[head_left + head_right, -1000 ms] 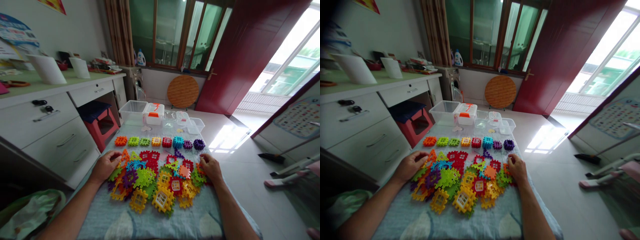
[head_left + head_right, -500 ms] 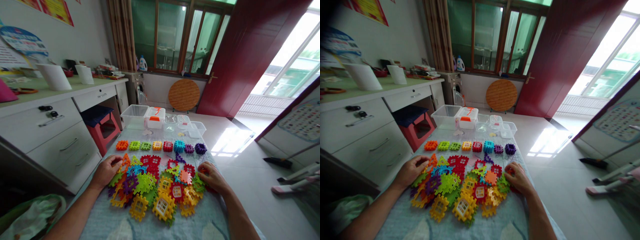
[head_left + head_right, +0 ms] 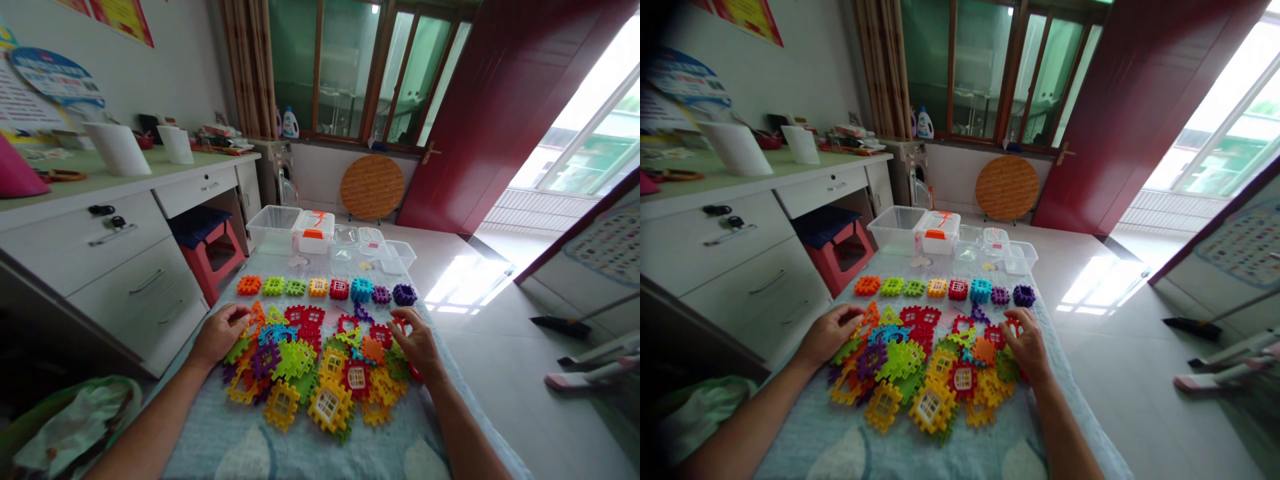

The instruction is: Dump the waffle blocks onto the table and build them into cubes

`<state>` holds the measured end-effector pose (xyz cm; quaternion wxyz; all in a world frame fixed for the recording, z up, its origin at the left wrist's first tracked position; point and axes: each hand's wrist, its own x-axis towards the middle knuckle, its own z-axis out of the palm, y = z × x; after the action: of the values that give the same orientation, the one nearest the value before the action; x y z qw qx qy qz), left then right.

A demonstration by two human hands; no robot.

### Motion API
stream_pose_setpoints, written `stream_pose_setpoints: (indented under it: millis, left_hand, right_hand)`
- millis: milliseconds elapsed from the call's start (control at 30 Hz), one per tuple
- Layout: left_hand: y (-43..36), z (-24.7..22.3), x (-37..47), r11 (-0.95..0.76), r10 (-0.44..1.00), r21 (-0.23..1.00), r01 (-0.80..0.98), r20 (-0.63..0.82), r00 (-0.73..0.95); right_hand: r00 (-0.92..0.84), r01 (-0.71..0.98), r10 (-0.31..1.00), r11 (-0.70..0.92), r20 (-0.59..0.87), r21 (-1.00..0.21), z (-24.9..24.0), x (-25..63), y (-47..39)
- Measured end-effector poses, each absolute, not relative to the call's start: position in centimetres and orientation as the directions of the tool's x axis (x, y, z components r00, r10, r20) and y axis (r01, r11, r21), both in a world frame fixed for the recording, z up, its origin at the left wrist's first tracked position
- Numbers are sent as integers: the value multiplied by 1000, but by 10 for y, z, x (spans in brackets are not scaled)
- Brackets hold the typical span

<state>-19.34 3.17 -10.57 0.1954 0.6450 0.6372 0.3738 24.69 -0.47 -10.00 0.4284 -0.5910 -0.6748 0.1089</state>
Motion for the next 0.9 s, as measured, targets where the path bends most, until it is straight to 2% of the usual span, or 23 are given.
stream_pose_setpoints:
  millis: [133, 300, 633, 900]
  left_hand:
    - [32, -106, -194, -119, 968, 722, 681, 238, -83]
    - [33, -108, -195, -116, 969, 722, 682, 233, -82]
    - [33, -110, -196, -124, 969, 708, 695, 237, -69]
    - [32, -108, -194, -120, 968, 715, 688, 238, -78]
  right_hand:
    - [6, 685, 919, 283, 393, -671, -95, 232, -1]
    - [22, 662, 951, 218, 309, -717, -91, 236, -3]
    - [-149, 755, 974, 225, 173, -616, -91, 252, -18]
    - [-254, 824, 950, 311, 181, -473, -92, 235, -7]
